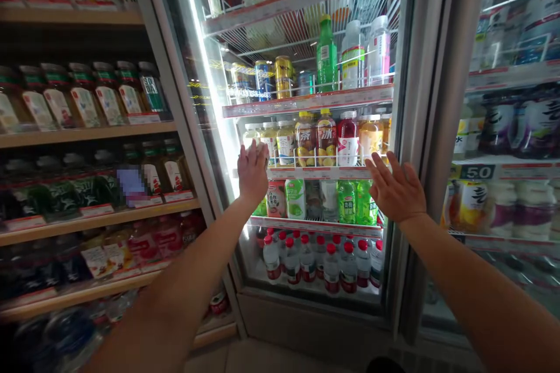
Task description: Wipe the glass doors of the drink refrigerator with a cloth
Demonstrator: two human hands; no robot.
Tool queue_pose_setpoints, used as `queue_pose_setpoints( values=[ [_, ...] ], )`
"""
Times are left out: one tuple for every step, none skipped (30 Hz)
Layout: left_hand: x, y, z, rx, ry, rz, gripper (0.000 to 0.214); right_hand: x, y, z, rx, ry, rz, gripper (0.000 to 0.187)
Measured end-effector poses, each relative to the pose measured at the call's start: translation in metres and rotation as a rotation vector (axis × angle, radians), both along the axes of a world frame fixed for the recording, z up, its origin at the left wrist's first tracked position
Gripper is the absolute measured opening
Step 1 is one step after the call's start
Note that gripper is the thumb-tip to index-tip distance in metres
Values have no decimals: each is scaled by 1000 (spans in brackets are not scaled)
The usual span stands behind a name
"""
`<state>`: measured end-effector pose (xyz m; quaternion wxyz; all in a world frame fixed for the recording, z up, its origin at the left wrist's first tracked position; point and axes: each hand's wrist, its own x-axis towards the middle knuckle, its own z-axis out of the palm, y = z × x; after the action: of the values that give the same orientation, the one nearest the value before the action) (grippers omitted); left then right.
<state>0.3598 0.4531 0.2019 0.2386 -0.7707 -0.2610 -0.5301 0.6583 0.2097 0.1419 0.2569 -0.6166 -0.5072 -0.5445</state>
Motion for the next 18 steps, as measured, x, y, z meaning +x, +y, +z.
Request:
queue_pose_setpoints(
  values=[
    [1,0,-1,-14,3,-6,74,0,0,0,1,4,-1,72],
    [2,-2,-7,-15,37,-19,74,0,0,0,0,9,-1,72],
    [3,-4,-16,-5,90,-35,74,0,0,0,-3,15,-2,72],
    [5,-8,-28,16,147,-51,75,0,0,0,-6,20,-2,72],
    [7,-12,-42,42,203,-66,76,0,1,0,-8,22,-2,73],
    [10,-16,-56,72,258,-81,77,1,1,0,-8,20,-2,73],
    [12,-21,-70,107,312,-98,78,1,1,0,-6,15,-2,73],
    [14,-25,-82,145,366,-119,78,1,1,0,-3,8,-4,73],
    [17,-29,-91,186,424,-145,77,2,1,0,-1,2,-8,72],
    [18,-32,-97,230,485,-174,75,2,1,0,0,-3,-13,72],
    [20,-34,-99,275,546,-203,73,2,1,0,1,-8,-20,72],
    [22,-34,-96,316,599,-226,71,2,1,1,1,-14,-26,72],
    [23,-33,-90,347,641,-242,69,2,1,1,2,-25,-32,72],
    [24,-31,-79,366,660,-250,69,2,1,1,4,-37,-39,72],
    [24,-29,-66,366,647,-246,69,2,1,1,9,-46,-46,73],
    [25,-25,-49,346,601,-234,69,2,2,1,14,-53,-53,73],
    [24,-21,-32,309,524,-217,70,2,2,1,19,-55,-61,74],
    [24,-17,-13,252,412,-199,70,2,2,1,24,-53,-66,74]
  ],
)
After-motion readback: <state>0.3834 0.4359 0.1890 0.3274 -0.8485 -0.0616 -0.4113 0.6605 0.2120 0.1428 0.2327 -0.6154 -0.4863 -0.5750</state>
